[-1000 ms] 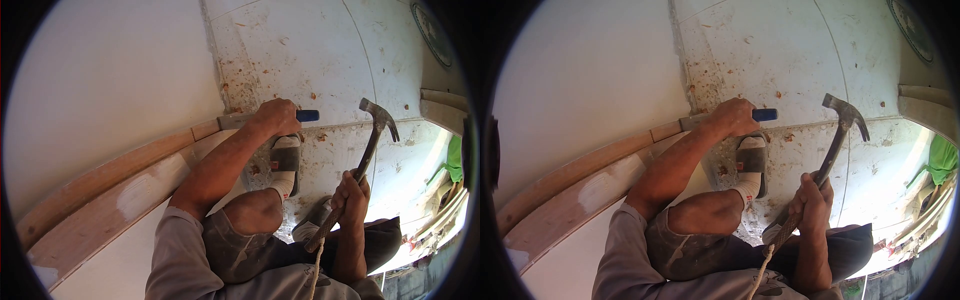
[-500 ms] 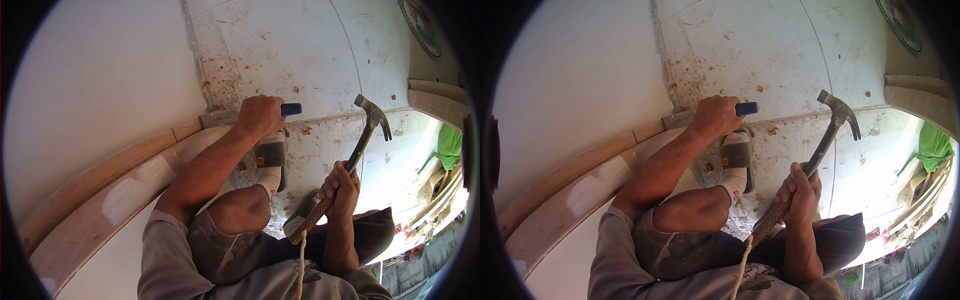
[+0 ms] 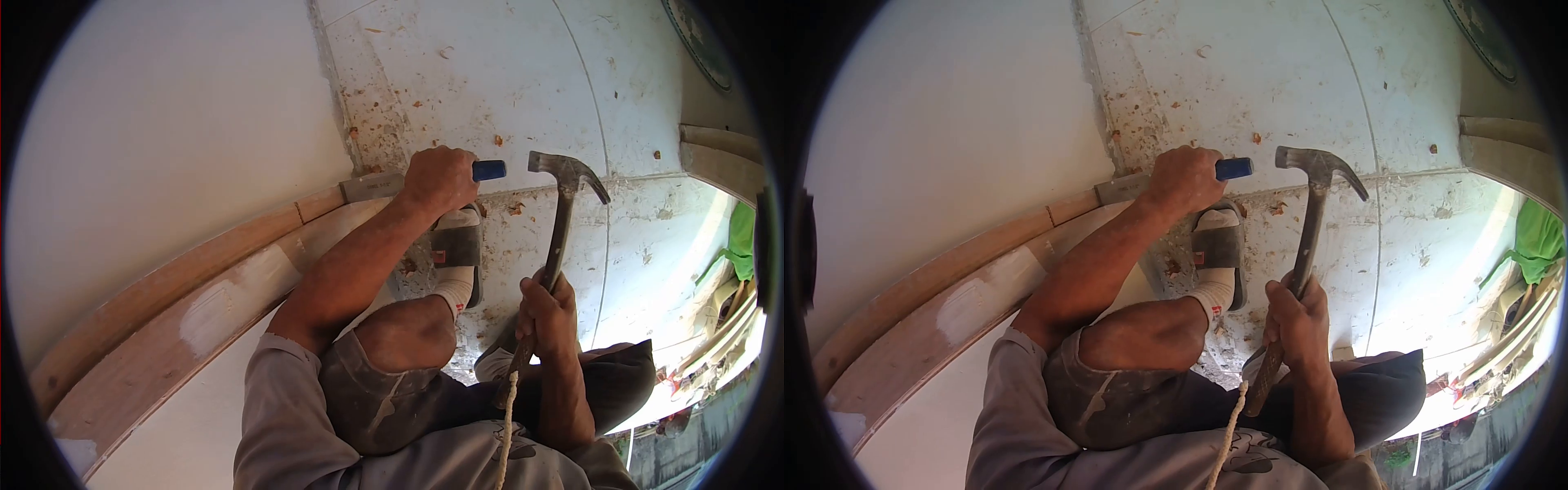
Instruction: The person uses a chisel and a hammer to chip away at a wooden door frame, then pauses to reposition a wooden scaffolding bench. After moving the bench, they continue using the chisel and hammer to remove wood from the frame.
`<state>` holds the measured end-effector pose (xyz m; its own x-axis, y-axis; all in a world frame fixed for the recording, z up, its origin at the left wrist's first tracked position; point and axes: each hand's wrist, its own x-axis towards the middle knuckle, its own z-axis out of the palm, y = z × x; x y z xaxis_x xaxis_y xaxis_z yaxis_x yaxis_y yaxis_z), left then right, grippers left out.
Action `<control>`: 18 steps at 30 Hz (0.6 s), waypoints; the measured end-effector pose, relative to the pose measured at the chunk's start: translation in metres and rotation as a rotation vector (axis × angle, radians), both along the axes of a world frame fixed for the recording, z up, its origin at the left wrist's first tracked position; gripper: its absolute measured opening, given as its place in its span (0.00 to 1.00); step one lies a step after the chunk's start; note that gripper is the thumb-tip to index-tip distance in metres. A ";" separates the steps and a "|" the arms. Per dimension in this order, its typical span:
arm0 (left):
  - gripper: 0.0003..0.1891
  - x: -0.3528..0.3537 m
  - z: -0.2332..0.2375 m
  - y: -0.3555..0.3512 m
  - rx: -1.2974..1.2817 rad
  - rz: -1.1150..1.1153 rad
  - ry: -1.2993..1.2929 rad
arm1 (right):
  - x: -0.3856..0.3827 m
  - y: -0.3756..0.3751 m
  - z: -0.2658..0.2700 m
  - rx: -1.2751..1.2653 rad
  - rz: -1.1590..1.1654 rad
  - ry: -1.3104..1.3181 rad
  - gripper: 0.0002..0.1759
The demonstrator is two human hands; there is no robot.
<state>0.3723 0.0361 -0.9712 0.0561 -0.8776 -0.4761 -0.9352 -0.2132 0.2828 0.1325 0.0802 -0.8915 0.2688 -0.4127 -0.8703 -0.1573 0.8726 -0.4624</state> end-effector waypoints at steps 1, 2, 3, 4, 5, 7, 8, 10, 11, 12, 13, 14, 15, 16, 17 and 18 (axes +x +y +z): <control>0.09 -0.001 0.002 -0.001 0.013 0.010 -0.003 | -0.004 -0.004 0.000 -0.001 -0.141 -0.007 0.08; 0.09 0.001 0.003 -0.004 0.021 0.031 -0.013 | -0.006 -0.010 -0.001 -0.006 -0.272 -0.024 0.09; 0.09 0.001 0.003 -0.004 0.021 0.031 -0.015 | -0.007 -0.016 -0.001 -0.039 -0.373 -0.011 0.08; 0.09 0.000 0.003 -0.001 0.032 0.021 -0.014 | -0.008 -0.020 -0.002 -0.065 -0.511 -0.037 0.07; 0.10 0.002 0.002 -0.004 0.030 0.010 -0.019 | -0.008 -0.022 -0.006 -0.105 -0.595 -0.019 0.06; 0.10 0.002 0.000 -0.002 0.027 0.020 -0.015 | -0.006 -0.018 -0.010 -0.169 -0.670 0.033 0.07; 0.10 0.002 -0.002 -0.002 0.013 0.027 -0.010 | -0.002 -0.010 -0.009 -0.139 -0.613 0.026 0.08; 0.10 0.001 0.005 -0.006 0.035 0.039 -0.012 | 0.002 -0.003 -0.002 0.009 -0.154 0.001 0.09; 0.10 -0.001 0.008 -0.007 0.058 0.049 -0.014 | 0.006 -0.001 -0.003 0.023 0.004 0.005 0.09; 0.10 -0.002 0.008 -0.007 0.057 0.044 -0.014 | 0.004 -0.001 -0.002 0.022 -0.002 0.005 0.09; 0.10 -0.001 0.008 -0.009 0.080 0.041 -0.018 | 0.001 -0.005 -0.005 0.023 -0.159 0.001 0.09; 0.10 0.001 0.007 -0.009 0.107 0.039 -0.023 | -0.001 -0.009 -0.007 0.030 -0.315 -0.006 0.09; 0.10 0.001 0.004 -0.006 0.115 0.039 -0.026 | -0.003 -0.011 -0.008 0.014 -0.342 0.014 0.09; 0.10 0.001 0.001 -0.005 0.098 0.034 -0.022 | -0.006 -0.012 -0.009 -0.005 -0.341 0.029 0.09; 0.11 0.002 -0.002 -0.007 0.071 0.031 -0.019 | -0.008 -0.014 -0.011 -0.008 -0.337 0.032 0.09; 0.11 0.001 -0.003 -0.007 0.074 0.036 -0.016 | -0.009 -0.013 -0.011 -0.005 -0.328 0.037 0.09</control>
